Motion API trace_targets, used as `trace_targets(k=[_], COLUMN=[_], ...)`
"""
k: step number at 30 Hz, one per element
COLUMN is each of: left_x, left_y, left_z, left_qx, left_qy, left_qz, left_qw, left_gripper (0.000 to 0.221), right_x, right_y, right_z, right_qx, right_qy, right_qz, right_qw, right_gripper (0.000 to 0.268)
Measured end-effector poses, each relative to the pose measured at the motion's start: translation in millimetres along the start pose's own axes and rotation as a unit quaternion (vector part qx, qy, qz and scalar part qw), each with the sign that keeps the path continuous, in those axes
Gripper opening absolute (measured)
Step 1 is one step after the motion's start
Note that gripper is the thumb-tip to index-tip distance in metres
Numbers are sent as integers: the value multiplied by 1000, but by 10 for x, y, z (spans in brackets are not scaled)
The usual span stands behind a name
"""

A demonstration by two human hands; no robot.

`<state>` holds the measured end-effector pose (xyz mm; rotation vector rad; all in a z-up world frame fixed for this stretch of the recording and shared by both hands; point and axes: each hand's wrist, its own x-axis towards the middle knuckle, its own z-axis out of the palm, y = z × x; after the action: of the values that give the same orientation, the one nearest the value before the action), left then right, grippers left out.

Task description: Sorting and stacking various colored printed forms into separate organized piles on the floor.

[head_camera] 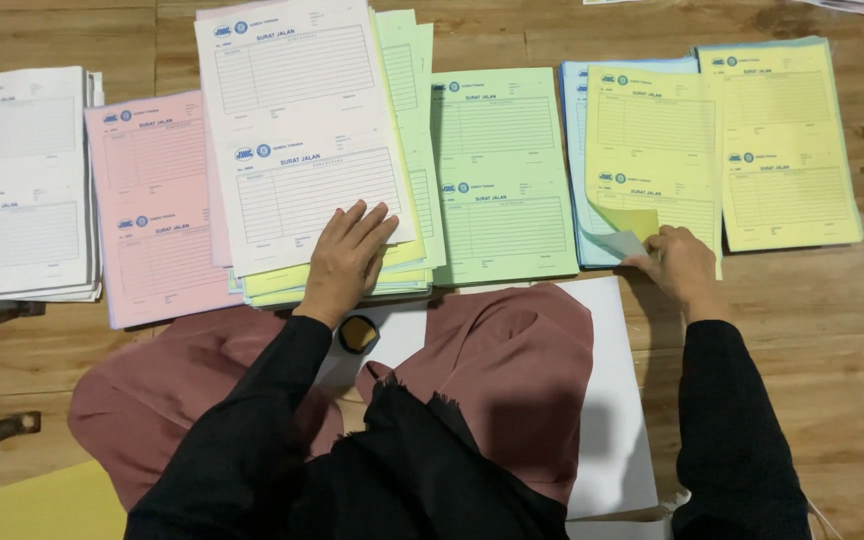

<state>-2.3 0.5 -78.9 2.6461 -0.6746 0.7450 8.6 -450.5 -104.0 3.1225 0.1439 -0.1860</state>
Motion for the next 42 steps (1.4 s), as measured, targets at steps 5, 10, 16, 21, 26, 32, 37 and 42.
trace_targets(k=[5, 10, 16, 21, 26, 32, 37, 42], left_x=[-8, -9, -37, -34, -99, -98, -266, -793], left_y=[-16, 17, 1, 3, -53, 10, -470, -1745], left_z=[-18, -42, -8, -36, 82, -91, -500, -1067], left_qx=[8, 15, 26, 16, 44, 40, 13, 168], left_qy=[-29, -25, -28, -23, -4, 34, 105, 48], left_qz=[-10, -7, -8, -1, 28, 37, 7, -140], left_qw=[1000, 1000, 999, 1000, 999, 998, 994, 975], left_gripper=[43, 41, 37, 35, 33, 36, 44, 24], right_x=[195, 317, 421, 254, 47, 93, 39, 188], right_y=[315, -590, -1720, -1975, -2110, -2125, -2011, -1849], right_z=[85, -625, -303, 255, -84, 16, 111, 411], right_qx=[211, 288, -30, -119, -130, -167, -82, 25], right_qy=[93, 402, 443, 123, 53, 31, 108, 132], right_qz=[105, -18, -262, -287, -292, -331, -307, -193], right_qw=[967, 869, 857, 942, 946, 928, 942, 972], right_gripper=[19, 47, 5, 7, 38, 13, 9, 13])
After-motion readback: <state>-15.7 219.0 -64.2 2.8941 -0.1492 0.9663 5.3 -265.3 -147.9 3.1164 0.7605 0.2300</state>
